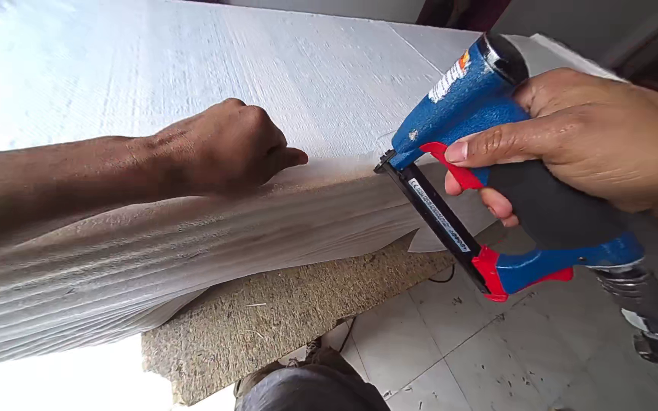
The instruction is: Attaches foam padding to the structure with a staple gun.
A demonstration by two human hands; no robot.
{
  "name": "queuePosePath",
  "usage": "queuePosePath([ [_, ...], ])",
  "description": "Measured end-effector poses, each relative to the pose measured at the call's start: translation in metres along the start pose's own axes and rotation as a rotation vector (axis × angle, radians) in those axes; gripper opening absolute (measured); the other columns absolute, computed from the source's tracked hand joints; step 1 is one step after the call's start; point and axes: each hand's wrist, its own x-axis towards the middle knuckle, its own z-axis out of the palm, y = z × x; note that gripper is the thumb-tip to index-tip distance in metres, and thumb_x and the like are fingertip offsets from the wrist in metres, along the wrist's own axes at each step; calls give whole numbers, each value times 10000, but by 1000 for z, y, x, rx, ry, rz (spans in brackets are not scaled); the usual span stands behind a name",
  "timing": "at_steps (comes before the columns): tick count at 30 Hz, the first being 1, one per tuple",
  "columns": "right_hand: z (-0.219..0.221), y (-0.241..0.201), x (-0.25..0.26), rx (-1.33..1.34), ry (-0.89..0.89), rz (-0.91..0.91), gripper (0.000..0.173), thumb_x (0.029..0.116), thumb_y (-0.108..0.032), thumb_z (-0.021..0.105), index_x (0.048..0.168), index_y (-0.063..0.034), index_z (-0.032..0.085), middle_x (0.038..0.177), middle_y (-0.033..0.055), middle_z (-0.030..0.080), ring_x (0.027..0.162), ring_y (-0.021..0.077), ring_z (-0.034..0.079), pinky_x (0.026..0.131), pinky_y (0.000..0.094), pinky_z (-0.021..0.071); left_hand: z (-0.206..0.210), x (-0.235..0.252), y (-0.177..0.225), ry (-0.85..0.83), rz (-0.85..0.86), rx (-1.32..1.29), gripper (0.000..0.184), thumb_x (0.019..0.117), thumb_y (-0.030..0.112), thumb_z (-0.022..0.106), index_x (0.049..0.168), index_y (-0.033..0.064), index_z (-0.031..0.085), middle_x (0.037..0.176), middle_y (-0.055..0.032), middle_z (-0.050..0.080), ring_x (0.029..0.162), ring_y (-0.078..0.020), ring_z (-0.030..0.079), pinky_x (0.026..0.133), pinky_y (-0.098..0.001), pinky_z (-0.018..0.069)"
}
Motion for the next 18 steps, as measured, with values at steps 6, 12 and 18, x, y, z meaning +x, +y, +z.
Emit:
queuePosePath([
  [6,38,-30,-9,45,55,39,171,1028,-262,563,1081,-105,607,808,120,732,466,235,665,408,410,596,-5,10,-6,-182,-50,-154,552,1089,394,466,602,139,523,485,15,426,415,-125,433,407,-341,328],
  [12,71,-64,-21,84,26,73,127,1028,-232,579,1069,-115,607,850,99,754,494,220,690,426,400,613,-4,13,-8,-225,-127,-250,564,1081,441,468,622,119,532,521,-18,455,451,-158,452,437,-371,359],
  [18,103,-81,-25,21,36,24,151,1017,-267,578,1038,-123,620,776,89,732,460,217,665,399,399,597,-6,11,-5,-172,-124,-216,494,1087,369,468,667,119,538,571,-33,470,501,-188,474,473,-410,368],
])
